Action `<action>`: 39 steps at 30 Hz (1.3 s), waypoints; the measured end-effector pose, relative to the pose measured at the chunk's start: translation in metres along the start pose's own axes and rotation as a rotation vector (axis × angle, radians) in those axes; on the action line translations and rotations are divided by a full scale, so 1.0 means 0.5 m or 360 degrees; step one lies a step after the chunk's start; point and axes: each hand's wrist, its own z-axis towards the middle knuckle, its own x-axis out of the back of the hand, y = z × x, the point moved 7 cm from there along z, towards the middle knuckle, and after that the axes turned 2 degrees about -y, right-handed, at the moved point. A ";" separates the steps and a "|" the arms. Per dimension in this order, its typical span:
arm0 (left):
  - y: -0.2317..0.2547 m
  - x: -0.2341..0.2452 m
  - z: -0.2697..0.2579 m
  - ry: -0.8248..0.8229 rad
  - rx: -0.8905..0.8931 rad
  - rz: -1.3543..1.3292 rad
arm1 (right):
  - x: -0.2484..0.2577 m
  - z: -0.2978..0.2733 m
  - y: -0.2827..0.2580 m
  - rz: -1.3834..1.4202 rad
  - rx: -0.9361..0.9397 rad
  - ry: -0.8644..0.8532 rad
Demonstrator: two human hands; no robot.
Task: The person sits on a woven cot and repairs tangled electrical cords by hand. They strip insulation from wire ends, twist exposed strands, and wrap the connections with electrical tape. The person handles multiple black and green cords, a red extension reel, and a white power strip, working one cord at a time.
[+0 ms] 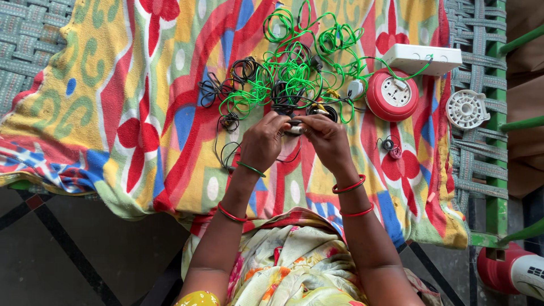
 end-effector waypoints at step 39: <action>-0.017 -0.023 -0.021 0.0171 0.0286 -0.0655 | -0.003 -0.027 0.058 0.0821 -0.0211 0.0297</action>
